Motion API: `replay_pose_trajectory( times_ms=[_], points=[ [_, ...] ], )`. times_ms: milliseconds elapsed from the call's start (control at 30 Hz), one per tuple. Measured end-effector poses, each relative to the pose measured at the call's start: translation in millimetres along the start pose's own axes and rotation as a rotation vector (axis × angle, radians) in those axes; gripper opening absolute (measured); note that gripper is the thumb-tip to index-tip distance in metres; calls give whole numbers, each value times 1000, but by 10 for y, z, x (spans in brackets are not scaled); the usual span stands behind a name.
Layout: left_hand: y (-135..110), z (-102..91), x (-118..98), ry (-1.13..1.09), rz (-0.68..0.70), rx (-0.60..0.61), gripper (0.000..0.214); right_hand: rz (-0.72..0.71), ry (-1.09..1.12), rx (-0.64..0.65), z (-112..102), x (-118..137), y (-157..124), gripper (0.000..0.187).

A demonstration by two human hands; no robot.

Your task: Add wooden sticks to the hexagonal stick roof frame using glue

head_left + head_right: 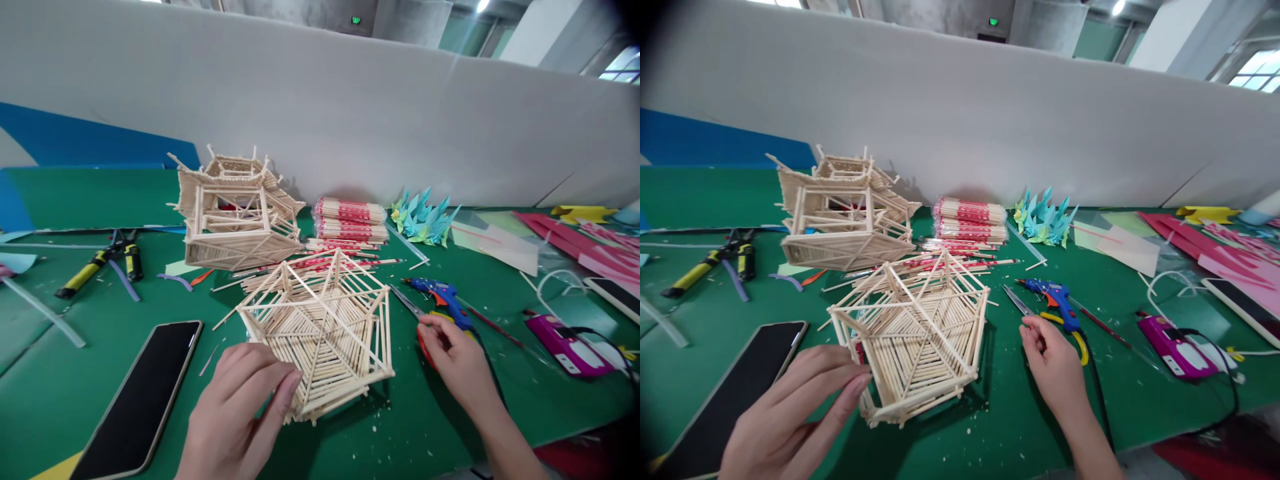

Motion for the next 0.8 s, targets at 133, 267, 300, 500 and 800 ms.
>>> replay_pose_trajectory(
  times_ms=[133, 267, 300, 500, 800],
  points=[
    [-20, 44, -18, -38, 9, -38, 15, -8, -126, -44, -82, -84, 85, 27],
    [-106, 114, 26, -71, -41, -57, 17, 2, -243, -44, -143, -148, 147, 25],
    [-127, 125, 41, -73, -41, -59, 17, 1, -265, -32, -145, -166, 159, 25],
    [-144, 111, 87, -35, 69, -93, 16, -26, -345, 66, -52, -340, 234, 19],
    [-115, 127, 119, -26, 97, -114, 18, -179, -356, 195, 279, -71, 416, 15]
  ],
)
Point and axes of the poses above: each hand's wrist, its own y-axis towards the middle knuckle, its own z-axis out of the palm, x = y × z, the point moved 3 cm from there along y, towards the middle knuckle, and after that the axes turned 8 degrees about -x, right-handed, at the moved point
